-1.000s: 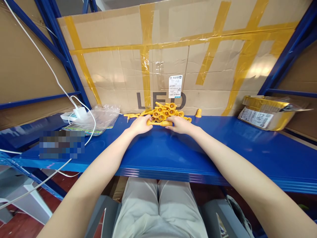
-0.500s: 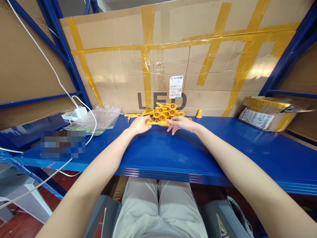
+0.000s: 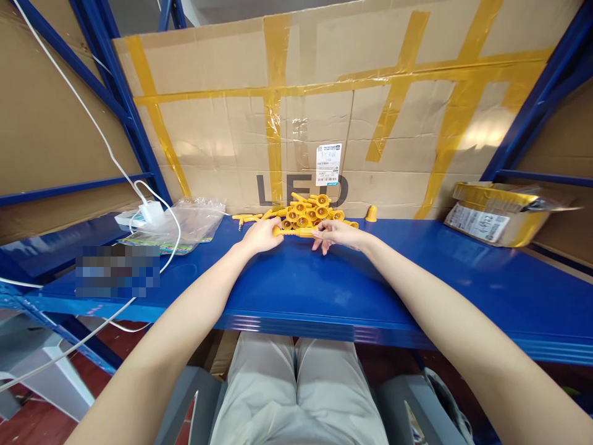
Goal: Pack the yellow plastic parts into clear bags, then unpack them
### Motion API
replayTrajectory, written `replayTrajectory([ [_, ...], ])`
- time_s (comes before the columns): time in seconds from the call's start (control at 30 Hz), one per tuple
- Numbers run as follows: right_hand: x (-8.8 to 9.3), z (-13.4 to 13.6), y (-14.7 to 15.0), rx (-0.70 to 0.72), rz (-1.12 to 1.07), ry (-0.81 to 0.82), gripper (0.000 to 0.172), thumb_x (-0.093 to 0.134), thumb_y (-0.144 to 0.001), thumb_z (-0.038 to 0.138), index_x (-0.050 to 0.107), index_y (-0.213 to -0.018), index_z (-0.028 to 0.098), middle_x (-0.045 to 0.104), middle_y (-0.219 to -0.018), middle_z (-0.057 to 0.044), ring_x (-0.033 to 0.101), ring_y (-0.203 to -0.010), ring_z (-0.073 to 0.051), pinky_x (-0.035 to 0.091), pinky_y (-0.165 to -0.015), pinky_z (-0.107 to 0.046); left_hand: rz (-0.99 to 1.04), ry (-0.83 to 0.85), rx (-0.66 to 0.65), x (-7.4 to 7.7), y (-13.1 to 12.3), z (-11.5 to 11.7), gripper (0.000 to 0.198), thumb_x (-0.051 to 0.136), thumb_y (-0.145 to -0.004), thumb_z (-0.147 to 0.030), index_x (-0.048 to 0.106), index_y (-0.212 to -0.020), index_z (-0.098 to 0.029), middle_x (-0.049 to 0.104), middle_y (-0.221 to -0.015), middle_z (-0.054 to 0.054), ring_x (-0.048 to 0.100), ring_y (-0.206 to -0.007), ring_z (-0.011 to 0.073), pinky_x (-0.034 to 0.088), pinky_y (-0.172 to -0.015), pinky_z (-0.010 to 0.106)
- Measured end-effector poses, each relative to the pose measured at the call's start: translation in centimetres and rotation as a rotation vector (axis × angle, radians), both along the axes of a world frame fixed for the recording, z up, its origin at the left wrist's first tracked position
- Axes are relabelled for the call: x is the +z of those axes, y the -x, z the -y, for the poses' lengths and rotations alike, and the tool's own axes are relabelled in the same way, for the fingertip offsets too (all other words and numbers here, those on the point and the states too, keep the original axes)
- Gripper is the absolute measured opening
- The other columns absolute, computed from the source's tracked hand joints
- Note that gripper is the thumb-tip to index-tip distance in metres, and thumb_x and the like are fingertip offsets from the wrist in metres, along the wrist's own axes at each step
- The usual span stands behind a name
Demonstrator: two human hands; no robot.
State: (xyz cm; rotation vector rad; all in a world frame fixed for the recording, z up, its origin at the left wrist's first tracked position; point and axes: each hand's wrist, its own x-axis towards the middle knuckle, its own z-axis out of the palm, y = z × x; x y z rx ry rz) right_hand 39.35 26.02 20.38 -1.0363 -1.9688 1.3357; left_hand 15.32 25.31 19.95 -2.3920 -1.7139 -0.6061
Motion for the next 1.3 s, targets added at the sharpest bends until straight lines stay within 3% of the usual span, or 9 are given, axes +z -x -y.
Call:
replayTrajectory([
  [0.13,-0.1,0.2,0.2,-0.007,0.01,0.056,0.034,0.06,-0.085,0.046,0.05,-0.079,0.014,0.07,-0.066,-0.009,0.06,-0.043,-0.01,0.046,-0.044,-0.019,-0.003,0.012,0.009,0.1,-0.1,0.2,0.024,0.053,-0.073,-0.029,0.06,-0.095,-0.022,0.068,-0.092,0.005,0.064,-0.089,0.0268,0.048,-0.079,0.036],
  [0.33,0.0,0.6,1.0,-0.091,-0.014,0.095,0.053,0.037,-0.092,0.057,0.052,-0.065,0.014,0.059,-0.044,-0.006,0.05,-0.03,-0.01,0.036,-0.031,-0.018,0.019,-0.007,0.035,0.5,-0.7,0.8,0.027,0.053,-0.074,-0.031,0.06,-0.099,-0.023,0.069,-0.093,0.006,0.064,-0.092,0.0289,0.048,-0.082,0.038],
  [0.53,0.0,0.5,1.2,-0.131,0.051,0.146,0.065,0.025,-0.088,0.069,0.053,-0.065,0.015,0.057,-0.043,-0.006,0.044,-0.027,-0.009,0.028,-0.026,-0.018,0.035,0.018,0.037,0.5,-0.9,0.8,0.033,0.057,-0.073,-0.038,0.059,-0.102,-0.023,0.068,-0.094,0.006,0.064,-0.093,0.0288,0.049,-0.082,0.038],
  [0.67,0.0,0.2,0.9,-0.115,0.052,0.166,0.07,0.021,-0.085,0.073,0.056,-0.074,0.013,0.061,-0.049,-0.007,0.046,-0.028,-0.009,0.03,-0.026,-0.019,0.036,0.016,0.035,0.5,-0.8,0.7,0.034,0.058,-0.073,-0.041,0.058,-0.102,-0.023,0.068,-0.095,0.004,0.064,-0.094,0.0273,0.048,-0.083,0.036],
  [0.8,0.1,0.2,0.6,-0.103,0.037,0.177,0.06,0.035,-0.086,0.069,0.056,-0.089,0.013,0.068,-0.065,-0.009,0.055,-0.036,-0.011,0.039,-0.03,-0.02,0.04,0.01,0.032,0.5,-0.6,0.6,0.035,0.058,-0.073,-0.042,0.058,-0.102,-0.023,0.068,-0.095,0.004,0.064,-0.095,0.0276,0.048,-0.083,0.037],
  [0.9,0.2,0.4,0.3,-0.118,-0.02,0.114,0.042,0.061,-0.082,0.053,0.054,-0.1,0.016,0.072,-0.085,-0.009,0.062,-0.046,-0.012,0.048,-0.038,-0.02,0.048,0.009,0.025,0.4,-0.5,0.5,0.035,0.058,-0.073,-0.043,0.058,-0.102,-0.023,0.068,-0.097,0.004,0.064,-0.096,0.027,0.048,-0.084,0.036],
  [0.97,0.1,0.4,0.3,-0.129,-0.044,0.061,0.039,0.071,-0.077,0.042,0.054,-0.103,0.017,0.071,-0.093,-0.009,0.065,-0.053,-0.012,0.052,-0.044,-0.021,0.051,0.007,0.025,0.4,-0.5,0.5,0.035,0.058,-0.073,-0.043,0.058,-0.101,-0.023,0.068,-0.097,0.003,0.064,-0.096,0.0266,0.048,-0.085,0.035],
  [1.3,-0.1,-0.1,0.3,-0.145,-0.044,-0.021,0.033,0.07,-0.079,0.038,0.06,-0.098,0.013,0.072,-0.093,-0.011,0.068,-0.06,-0.013,0.056,-0.054,-0.022,0.055,0.003,0.026,0.5,-0.5,0.6,0.037,0.058,-0.073,-0.047,0.058,-0.102,-0.024,0.068,-0.095,0.004,0.064,-0.096,0.0271,0.047,-0.085,0.036],
])
